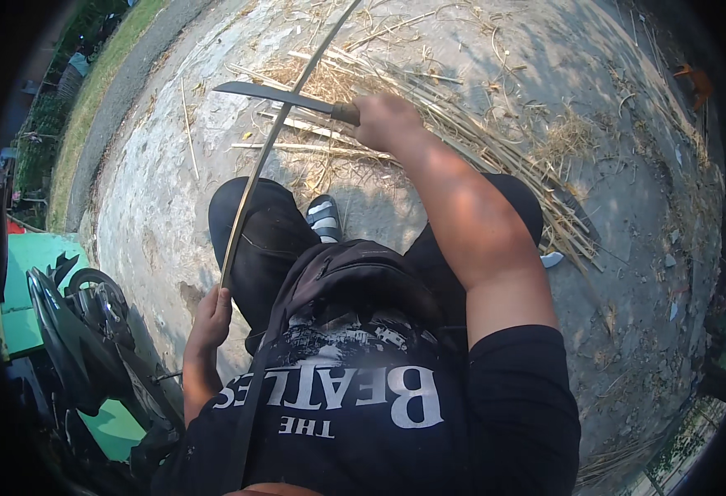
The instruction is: The person repeatedly scrapes a long bamboo strip with a blade to smooth its surface, handling the strip and the blade by hand.
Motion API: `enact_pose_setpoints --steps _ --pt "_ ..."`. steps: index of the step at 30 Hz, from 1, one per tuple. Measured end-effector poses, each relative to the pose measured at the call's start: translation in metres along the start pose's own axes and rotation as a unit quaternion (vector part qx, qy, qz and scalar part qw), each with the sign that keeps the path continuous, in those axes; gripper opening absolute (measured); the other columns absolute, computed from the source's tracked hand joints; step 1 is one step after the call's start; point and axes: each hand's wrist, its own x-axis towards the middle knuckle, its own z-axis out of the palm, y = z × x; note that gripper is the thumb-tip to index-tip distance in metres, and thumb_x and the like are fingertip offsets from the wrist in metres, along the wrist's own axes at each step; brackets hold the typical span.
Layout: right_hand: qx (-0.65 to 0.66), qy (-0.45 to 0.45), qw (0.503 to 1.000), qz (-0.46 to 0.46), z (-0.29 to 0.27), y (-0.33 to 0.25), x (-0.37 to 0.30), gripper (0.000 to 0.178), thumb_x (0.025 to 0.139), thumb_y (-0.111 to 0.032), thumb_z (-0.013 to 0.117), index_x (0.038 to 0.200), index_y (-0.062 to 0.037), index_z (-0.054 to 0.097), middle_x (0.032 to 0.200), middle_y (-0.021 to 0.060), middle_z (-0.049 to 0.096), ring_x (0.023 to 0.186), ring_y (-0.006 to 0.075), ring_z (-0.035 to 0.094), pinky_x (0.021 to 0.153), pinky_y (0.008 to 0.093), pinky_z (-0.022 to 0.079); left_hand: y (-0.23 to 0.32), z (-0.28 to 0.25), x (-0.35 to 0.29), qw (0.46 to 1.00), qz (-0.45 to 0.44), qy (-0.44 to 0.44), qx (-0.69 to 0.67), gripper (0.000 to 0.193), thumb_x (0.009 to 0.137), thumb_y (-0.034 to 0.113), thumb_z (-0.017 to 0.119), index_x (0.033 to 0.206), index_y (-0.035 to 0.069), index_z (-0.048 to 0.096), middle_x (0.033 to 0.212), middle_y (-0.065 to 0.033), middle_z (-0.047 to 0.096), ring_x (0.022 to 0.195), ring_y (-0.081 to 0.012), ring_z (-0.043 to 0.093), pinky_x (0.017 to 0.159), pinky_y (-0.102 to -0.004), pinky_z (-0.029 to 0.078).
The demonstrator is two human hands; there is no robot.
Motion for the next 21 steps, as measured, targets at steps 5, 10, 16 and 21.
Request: enact_pose_setpoints --steps 5,10,16,21 --pt "-0.014 0.012 0.987 -0.161 0.010 -0.032 -0.025 0.020 0.079 -0.019 0.069 0.099 -0.0154 0.071 0.091 0.0130 0.074 0.089 0.0359 0.072 0.080 0.0491 0.057 -0.005 0.005 -0.004 0.996 -0.034 -0.024 -0.080 0.045 0.113 0.038 0.044 0.095 -0.001 0.057 0.071 0.0012 0.049 0.067 -0.0094 0.044 0.060 -0.0305 0.038" --pt "-0.109 -0.063 0.965 -0.228 -0.023 -0.056 -0.041 0.014 0.083 -0.018 0.068 0.097 -0.0161 0.070 0.093 0.0115 0.073 0.093 0.0328 0.073 0.082 0.0487 0.057 -0.004 0.008 -0.031 0.956 -0.063 -0.113 -0.262 0.039 0.113 0.042 0.041 0.091 0.011 0.051 0.065 0.0083 0.042 0.053 -0.0023 0.037 0.047 -0.0226 0.029" --pt "-0.026 -0.010 0.992 -0.122 0.004 -0.015 -0.020 0.018 0.078 -0.020 0.070 0.096 -0.0178 0.071 0.084 0.0113 0.072 0.084 0.0352 0.072 0.073 0.0487 0.057 -0.011 0.005 -0.025 0.966 -0.078 -0.100 -0.225 0.040 0.111 0.045 0.044 0.090 0.012 0.050 0.066 0.0076 0.043 0.053 -0.0034 0.038 0.047 -0.0226 0.029" --pt "-0.030 -0.027 0.983 -0.178 0.018 -0.039 -0.030 0.014 0.078 -0.019 0.070 0.091 -0.0161 0.069 0.082 0.0106 0.071 0.084 0.0345 0.072 0.073 0.0484 0.057 -0.006 0.001 -0.023 0.986 -0.063 -0.093 -0.125 0.041 0.112 0.040 0.043 0.096 0.005 0.057 0.070 0.0001 0.051 0.062 -0.0129 0.048 0.058 -0.0300 0.040"
